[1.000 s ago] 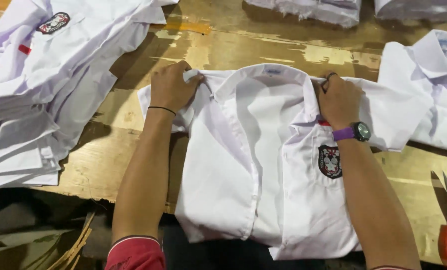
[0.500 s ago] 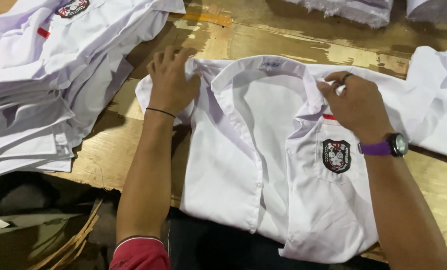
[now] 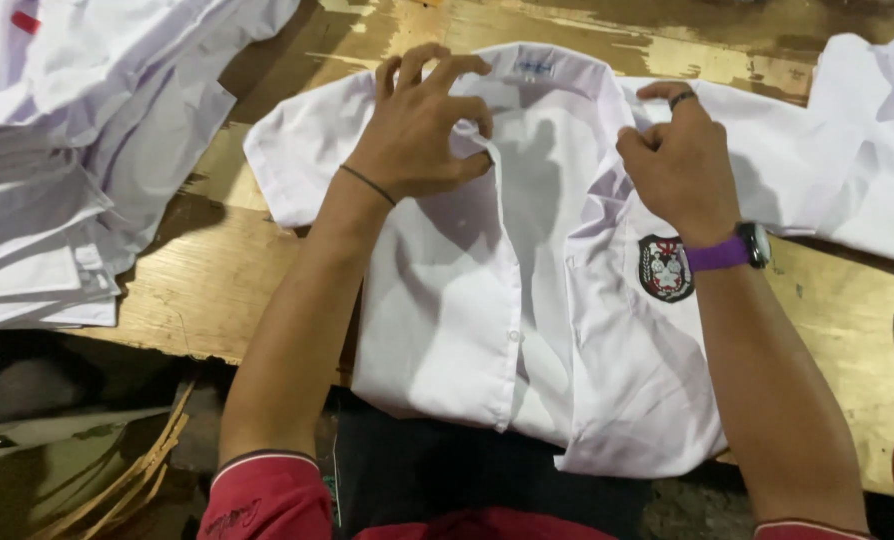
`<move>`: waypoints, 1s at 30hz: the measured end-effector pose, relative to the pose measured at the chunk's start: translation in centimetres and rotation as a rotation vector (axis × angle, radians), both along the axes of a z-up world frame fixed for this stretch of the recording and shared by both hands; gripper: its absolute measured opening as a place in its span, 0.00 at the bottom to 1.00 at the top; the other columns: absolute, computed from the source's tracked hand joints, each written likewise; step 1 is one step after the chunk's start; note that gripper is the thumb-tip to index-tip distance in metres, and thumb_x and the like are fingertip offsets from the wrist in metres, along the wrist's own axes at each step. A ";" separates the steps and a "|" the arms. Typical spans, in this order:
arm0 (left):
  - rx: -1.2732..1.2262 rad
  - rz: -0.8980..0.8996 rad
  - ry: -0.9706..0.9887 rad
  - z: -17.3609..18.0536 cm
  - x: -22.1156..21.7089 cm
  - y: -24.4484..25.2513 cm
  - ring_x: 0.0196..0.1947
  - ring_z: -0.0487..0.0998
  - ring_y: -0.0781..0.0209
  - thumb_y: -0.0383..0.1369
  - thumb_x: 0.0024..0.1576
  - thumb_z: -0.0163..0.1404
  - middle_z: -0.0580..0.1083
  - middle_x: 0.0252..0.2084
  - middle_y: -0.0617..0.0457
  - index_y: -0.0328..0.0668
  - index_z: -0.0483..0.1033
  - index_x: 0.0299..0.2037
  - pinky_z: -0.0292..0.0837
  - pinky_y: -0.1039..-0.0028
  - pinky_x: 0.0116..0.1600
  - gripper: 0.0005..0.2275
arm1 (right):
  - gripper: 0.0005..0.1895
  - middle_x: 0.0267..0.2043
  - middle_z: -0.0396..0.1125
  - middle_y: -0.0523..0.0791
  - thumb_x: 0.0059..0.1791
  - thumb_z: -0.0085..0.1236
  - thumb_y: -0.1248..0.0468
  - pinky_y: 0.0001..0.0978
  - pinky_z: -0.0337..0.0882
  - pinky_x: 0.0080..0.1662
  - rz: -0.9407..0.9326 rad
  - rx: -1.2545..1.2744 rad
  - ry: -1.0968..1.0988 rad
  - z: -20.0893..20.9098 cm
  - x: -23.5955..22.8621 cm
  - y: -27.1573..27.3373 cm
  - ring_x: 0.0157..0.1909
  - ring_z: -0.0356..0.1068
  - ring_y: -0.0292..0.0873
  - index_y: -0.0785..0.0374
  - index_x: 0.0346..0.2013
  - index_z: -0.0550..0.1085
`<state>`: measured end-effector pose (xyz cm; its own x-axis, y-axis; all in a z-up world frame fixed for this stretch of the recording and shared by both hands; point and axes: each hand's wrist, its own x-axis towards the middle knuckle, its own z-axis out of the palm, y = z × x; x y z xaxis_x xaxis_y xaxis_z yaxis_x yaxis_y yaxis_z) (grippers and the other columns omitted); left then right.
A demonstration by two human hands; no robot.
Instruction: Folding a white short-sleeved shirt and buttoning the collar on a wooden workbench
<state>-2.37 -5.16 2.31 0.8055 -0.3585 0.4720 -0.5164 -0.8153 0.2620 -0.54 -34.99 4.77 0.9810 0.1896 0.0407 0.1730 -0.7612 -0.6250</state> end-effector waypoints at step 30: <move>-1.690 0.323 1.057 -15.4 -38.1 -17.4 0.43 0.72 0.66 0.22 0.59 0.53 0.72 0.42 0.52 0.38 0.70 0.56 0.68 0.78 0.50 0.15 | 0.06 0.35 0.77 0.45 0.51 0.56 0.65 0.30 0.75 0.41 -0.096 0.226 -0.142 -6.2 -33.1 -6.2 0.36 0.78 0.41 0.63 0.37 0.77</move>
<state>-40.47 -22.56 -13.08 0.8683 0.0372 -0.4947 0.4085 0.5122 0.7555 -33.67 -41.21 -1.42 0.9755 0.0663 0.2100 0.2049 -0.6221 -0.7556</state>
